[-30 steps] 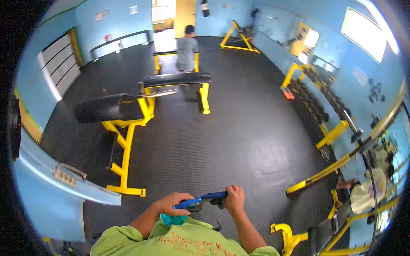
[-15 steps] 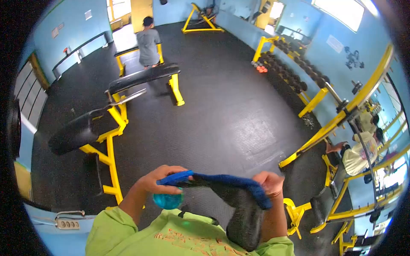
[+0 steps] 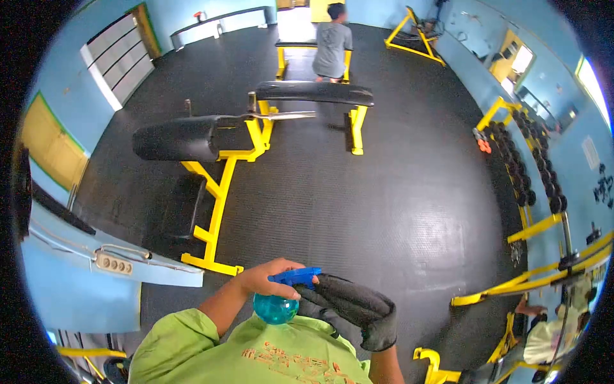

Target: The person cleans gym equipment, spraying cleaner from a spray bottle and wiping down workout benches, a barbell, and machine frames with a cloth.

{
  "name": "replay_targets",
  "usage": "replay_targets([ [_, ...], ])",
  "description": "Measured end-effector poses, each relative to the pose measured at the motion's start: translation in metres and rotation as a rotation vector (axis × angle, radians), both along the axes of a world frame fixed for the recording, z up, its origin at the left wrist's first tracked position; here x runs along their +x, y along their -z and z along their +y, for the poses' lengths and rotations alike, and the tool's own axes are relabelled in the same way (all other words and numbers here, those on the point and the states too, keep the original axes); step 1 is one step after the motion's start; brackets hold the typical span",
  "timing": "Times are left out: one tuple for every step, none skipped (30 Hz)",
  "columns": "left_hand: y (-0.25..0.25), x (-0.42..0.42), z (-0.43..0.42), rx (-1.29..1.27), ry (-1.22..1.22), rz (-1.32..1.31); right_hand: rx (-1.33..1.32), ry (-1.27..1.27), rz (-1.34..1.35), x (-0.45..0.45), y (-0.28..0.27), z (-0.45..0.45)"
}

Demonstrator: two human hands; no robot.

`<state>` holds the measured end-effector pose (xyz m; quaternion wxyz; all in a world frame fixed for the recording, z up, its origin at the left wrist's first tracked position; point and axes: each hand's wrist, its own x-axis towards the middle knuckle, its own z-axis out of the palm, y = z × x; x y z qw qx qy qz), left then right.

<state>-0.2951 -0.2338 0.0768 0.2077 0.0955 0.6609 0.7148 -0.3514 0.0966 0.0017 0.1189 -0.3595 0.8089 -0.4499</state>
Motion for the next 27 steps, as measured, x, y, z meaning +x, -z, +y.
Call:
replay_targets([
  [0.004,0.002,-0.001,-0.003,-0.017,-0.006,-0.299,0.096,-0.412,-0.001,0.016,-0.001],
  [0.01,0.003,0.0,0.0,-0.024,-0.046,-0.349,0.174,-0.54,-0.004,0.026,0.006],
  [0.015,0.0,0.0,0.002,-0.025,-0.082,-0.413,0.262,-0.667,-0.006,0.025,0.006],
  [0.024,-0.005,0.002,-0.002,-0.024,-0.082,-0.485,0.358,-0.784,-0.01,0.015,0.001],
  [0.034,-0.011,0.005,-0.054,-0.047,-0.011,-0.788,0.315,-1.119,-0.018,0.004,-0.007],
  [0.039,-0.02,0.009,-0.105,-0.067,0.062,-1.096,0.256,-1.446,-0.027,-0.006,-0.015],
  [0.038,-0.031,0.014,-0.081,-0.074,0.056,-1.104,0.259,-1.44,-0.036,-0.001,-0.018],
  [0.045,-0.042,0.018,-0.083,-0.063,0.062,-0.821,0.249,-1.14,-0.047,0.006,-0.019],
  [0.059,-0.054,0.021,-0.176,-0.078,0.13,-0.684,0.243,-0.981,-0.066,-0.002,-0.022],
  [0.068,-0.069,0.025,-0.266,-0.094,0.202,-0.547,0.246,-0.822,-0.084,-0.009,-0.024],
  [0.071,-0.087,0.03,-0.264,-0.083,0.217,-0.533,0.022,-0.312,-0.118,-0.047,-0.035],
  [0.073,-0.106,0.036,-0.207,-0.06,0.169,-0.491,-0.093,-0.049,-0.141,-0.056,-0.03],
  [0.073,-0.128,0.044,-0.151,-0.032,0.12,-0.478,-0.185,0.216,-0.165,-0.066,-0.025],
  [0.069,-0.151,0.052,-0.156,-0.015,0.136,-0.422,-0.139,0.27,-0.185,-0.059,-0.016],
  [0.066,-0.17,0.06,-0.195,0.027,0.111,-0.397,-0.105,0.3,-0.203,-0.061,-0.009],
  [0.064,-0.188,0.068,-0.232,0.069,0.081,-0.371,-0.07,0.33,-0.221,-0.065,-0.003],
  [0.069,-0.21,0.076,-0.226,0.098,0.109,-0.273,-0.081,0.364,-0.239,-0.073,0.007],
  [0.069,-0.228,0.084,-0.223,0.109,0.117,-0.221,-0.081,0.383,-0.257,-0.077,0.016],
  [0.067,-0.245,0.091,-0.159,0.064,0.047,-0.168,-0.082,0.403,-0.275,-0.081,0.025],
  [0.064,-0.26,0.097,-0.098,0.02,-0.029,-0.171,-0.058,0.383,-0.291,-0.082,0.032],
  [0.061,-0.273,0.105,-0.103,0.037,-0.033,-0.176,-0.033,0.367,-0.301,-0.071,0.039],
  [0.058,-0.283,0.112,-0.097,-0.084,-0.013,-0.181,-0.009,0.351,-0.312,-0.06,0.045],
  [0.055,-0.295,0.118,-0.089,-0.205,0.007,-0.245,0.156,-0.037,-0.316,-0.023,0.053],
  [0.052,-0.308,0.12,-0.092,-0.187,0.005,-0.271,0.234,-0.231,-0.331,-0.008,0.055],
  [0.05,-0.323,0.12,-0.193,-0.208,0.033,-0.31,0.327,-0.419,-0.347,0.003,0.056],
  [0.052,-0.337,0.119,-0.294,-0.228,0.06,-0.461,0.292,-0.644,-0.366,0.01,0.054],
  [0.058,-0.351,0.117,-0.296,-0.213,0.057,-0.543,0.277,-0.756,-0.385,0.012,0.053],
])
